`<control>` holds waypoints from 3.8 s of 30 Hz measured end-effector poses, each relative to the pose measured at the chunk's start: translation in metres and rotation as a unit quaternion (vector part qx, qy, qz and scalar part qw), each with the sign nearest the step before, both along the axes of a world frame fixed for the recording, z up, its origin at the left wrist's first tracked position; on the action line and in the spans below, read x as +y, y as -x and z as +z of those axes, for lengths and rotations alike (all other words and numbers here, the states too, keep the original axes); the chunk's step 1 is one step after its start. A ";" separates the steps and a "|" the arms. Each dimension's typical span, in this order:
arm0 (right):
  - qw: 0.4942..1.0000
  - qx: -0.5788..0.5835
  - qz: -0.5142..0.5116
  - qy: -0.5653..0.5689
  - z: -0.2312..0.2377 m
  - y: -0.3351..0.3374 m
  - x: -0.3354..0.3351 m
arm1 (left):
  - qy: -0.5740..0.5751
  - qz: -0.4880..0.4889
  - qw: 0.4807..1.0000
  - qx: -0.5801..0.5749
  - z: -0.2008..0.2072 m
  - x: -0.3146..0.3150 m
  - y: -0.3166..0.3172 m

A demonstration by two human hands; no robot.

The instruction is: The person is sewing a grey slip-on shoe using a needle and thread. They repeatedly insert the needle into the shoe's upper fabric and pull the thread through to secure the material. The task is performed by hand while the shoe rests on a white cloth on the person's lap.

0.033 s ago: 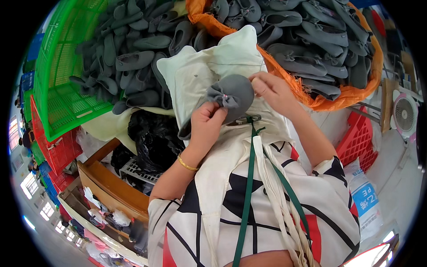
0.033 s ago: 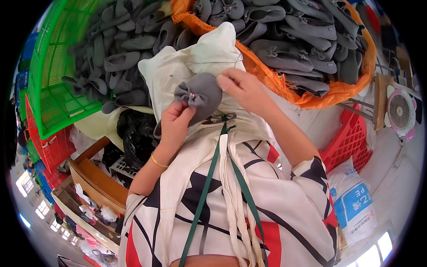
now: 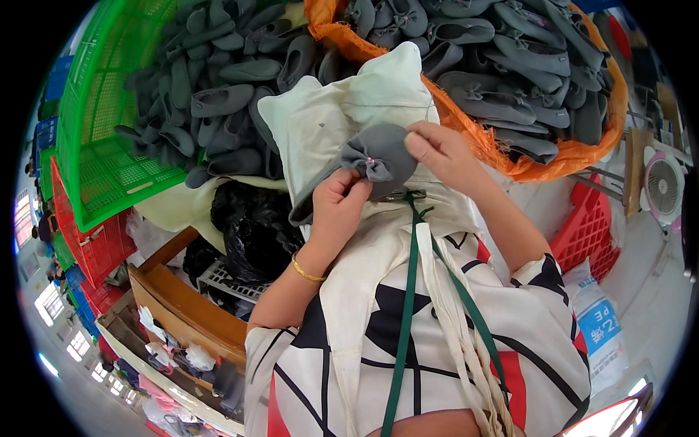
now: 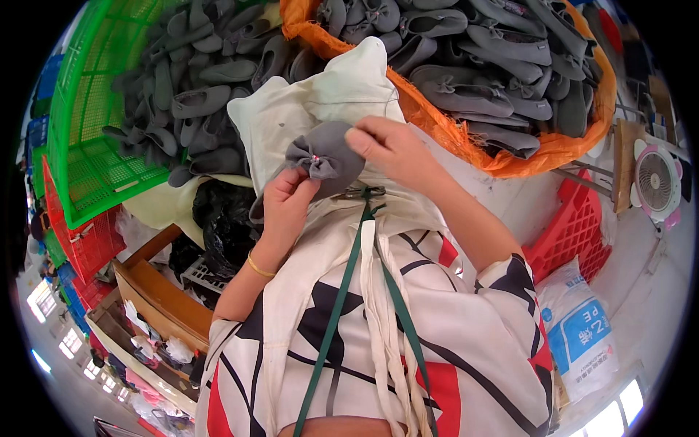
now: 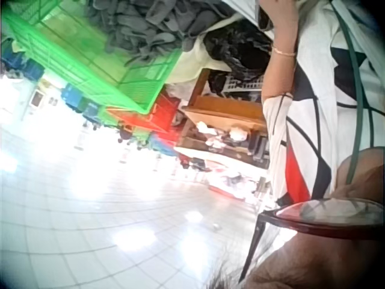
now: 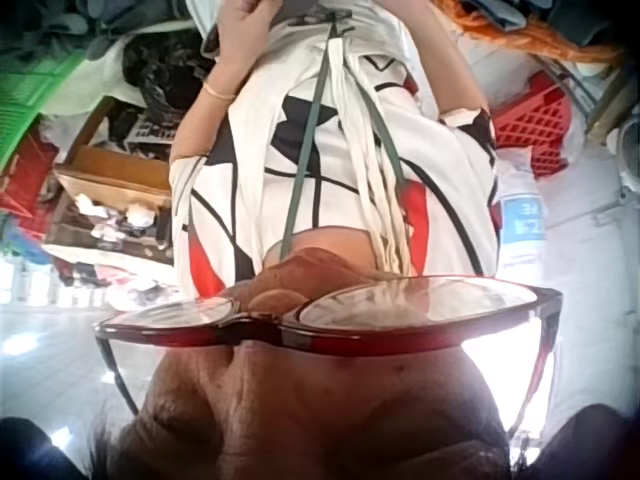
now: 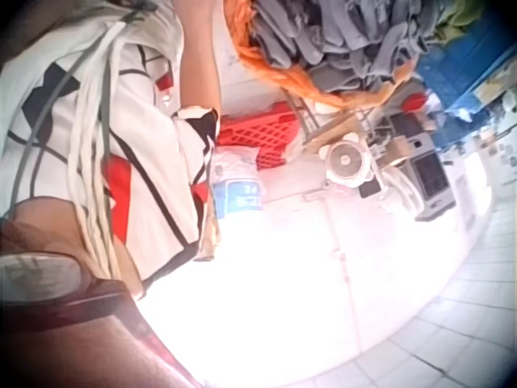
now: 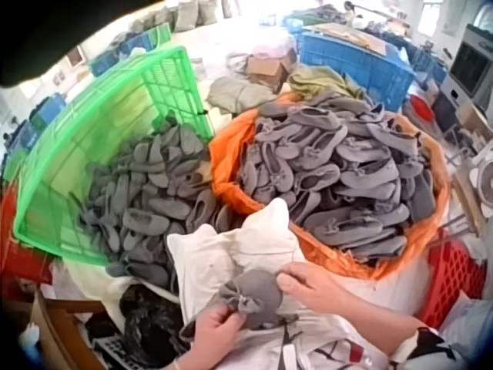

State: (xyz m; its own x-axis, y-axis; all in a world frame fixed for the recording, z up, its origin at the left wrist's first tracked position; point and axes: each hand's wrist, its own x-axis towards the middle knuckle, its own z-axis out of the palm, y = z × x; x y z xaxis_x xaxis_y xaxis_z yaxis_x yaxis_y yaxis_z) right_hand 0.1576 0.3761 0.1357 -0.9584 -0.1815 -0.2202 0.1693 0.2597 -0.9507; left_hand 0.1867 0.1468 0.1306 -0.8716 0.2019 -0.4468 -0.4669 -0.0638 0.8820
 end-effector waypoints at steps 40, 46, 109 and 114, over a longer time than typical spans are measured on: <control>0.969 0.244 0.014 -0.025 -0.019 -0.006 -0.062 | 0.211 -0.106 0.950 0.206 0.011 -0.018 -0.003; 0.991 0.037 0.070 -0.108 -0.006 0.004 -0.023 | 0.238 -0.117 0.910 0.318 0.020 -0.017 0.028; 0.980 -0.127 0.100 0.113 0.036 0.020 -0.031 | 0.230 -0.144 0.846 0.459 0.011 -0.049 0.037; 0.966 -0.044 0.252 -0.030 0.038 0.022 -0.030 | 0.230 -0.153 0.830 0.485 0.015 -0.050 0.035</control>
State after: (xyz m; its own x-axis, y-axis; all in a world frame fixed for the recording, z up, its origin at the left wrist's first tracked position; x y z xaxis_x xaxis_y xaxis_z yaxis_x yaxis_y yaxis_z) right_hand 0.1354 0.3465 0.1737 -0.7283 -0.6048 -0.3222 0.0864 0.3854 -0.9187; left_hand 0.1513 0.0972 0.1455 -0.8061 0.4817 0.3437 0.5440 0.3745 0.7509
